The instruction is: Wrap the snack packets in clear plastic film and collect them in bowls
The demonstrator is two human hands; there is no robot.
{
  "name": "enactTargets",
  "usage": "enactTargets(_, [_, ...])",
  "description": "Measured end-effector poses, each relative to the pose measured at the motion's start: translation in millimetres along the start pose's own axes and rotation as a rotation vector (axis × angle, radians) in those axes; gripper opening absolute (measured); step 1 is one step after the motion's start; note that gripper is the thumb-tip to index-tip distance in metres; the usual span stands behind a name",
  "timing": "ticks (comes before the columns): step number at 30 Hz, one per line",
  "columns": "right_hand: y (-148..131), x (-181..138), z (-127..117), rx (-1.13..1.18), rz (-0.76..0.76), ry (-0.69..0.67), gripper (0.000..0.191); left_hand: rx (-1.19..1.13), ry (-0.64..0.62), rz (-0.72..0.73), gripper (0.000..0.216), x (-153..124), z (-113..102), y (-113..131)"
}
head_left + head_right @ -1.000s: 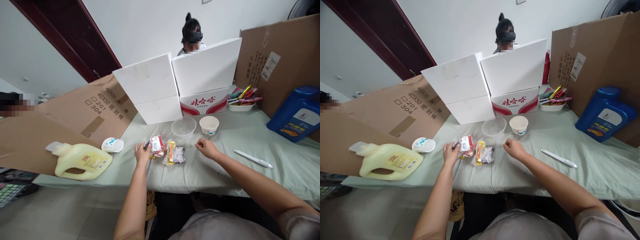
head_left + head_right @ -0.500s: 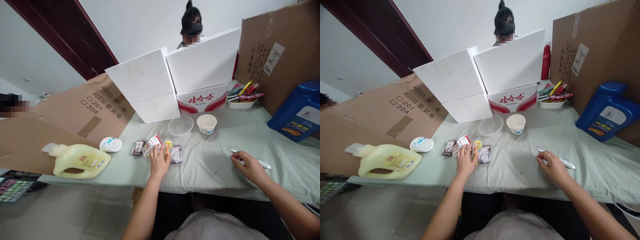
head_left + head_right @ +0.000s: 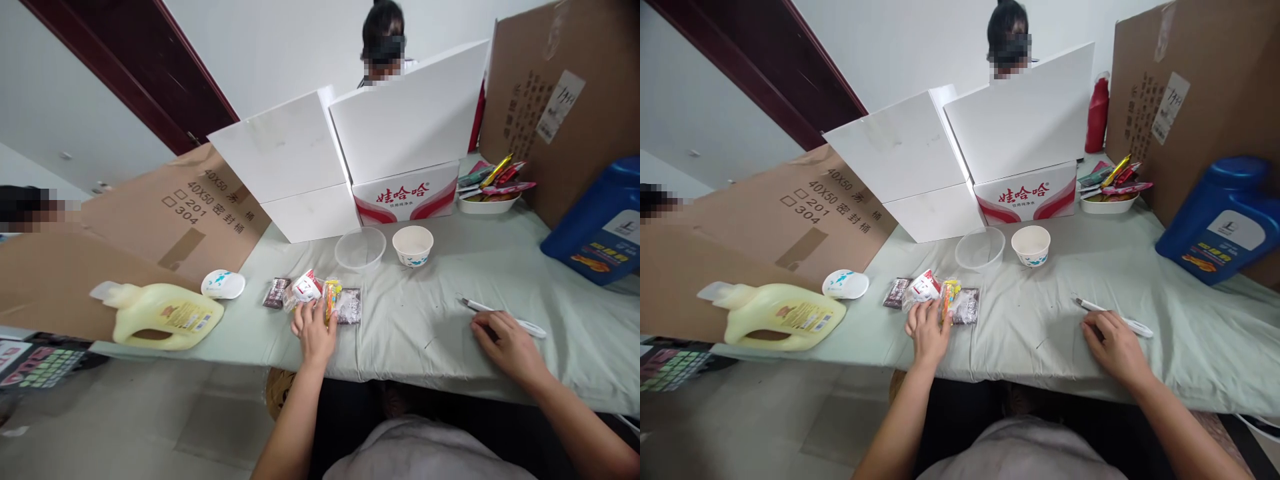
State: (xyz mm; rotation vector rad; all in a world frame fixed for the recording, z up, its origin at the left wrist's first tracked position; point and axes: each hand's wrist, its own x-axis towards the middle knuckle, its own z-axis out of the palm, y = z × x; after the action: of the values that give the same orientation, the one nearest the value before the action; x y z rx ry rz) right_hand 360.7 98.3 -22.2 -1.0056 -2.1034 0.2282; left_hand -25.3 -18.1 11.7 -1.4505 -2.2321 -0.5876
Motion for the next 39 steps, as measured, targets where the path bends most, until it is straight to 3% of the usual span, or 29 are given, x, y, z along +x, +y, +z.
enactTargets(3, [1.1,-1.3,-1.0,-0.068,-0.001,0.084,0.014,-0.043,0.088,0.089,0.04,-0.9,-5.4,16.3])
enactTargets(8, [0.2,-4.2,4.6,-0.398,0.179,0.193,0.021,-0.015,-0.136,0.271,0.046,-0.4,2.2,43.1])
enactTargets(11, [-2.7,-4.4,8.5,-0.533,0.247,0.097,0.026,-0.034,-0.201,0.32,0.035,2.2,13.3,46.0])
enactTargets(15, [-3.5,-3.7,8.5,-0.525,0.248,0.006,0.022,-0.191,-0.182,0.404,0.031,7.2,19.3,47.5])
enactTargets(22, [-13.4,0.5,9.9,-0.403,0.201,-0.02,0.021,-0.523,-0.258,0.759,0.044,0.7,19.2,85.1])
enactTargets(24, [-24.0,4.9,14.3,-0.308,0.15,-0.047,0.021,-0.462,-0.2,0.696,0.04,1.7,23.9,89.2])
enactTargets(26, [-35.6,10.5,19.7,-0.209,0.096,-0.074,0.022,-0.334,-0.137,0.521,0.041,5.1,30.4,84.4])
enactTargets(29, [-48.3,18.3,27.3,-0.102,0.065,-0.079,0.023,-0.224,-0.186,0.379,0.05,11.7,38.6,67.6])
enactTargets(33, [-54.0,25.1,31.5,-0.034,0.068,-0.061,0.023,-0.312,-0.246,0.426,0.041,18.1,35.0,58.6])
enactTargets(39, [-68.9,38.6,26.9,0.001,0.02,0.011,0.022,-0.624,-0.368,0.725,0.059,11.9,33.0,98.8])
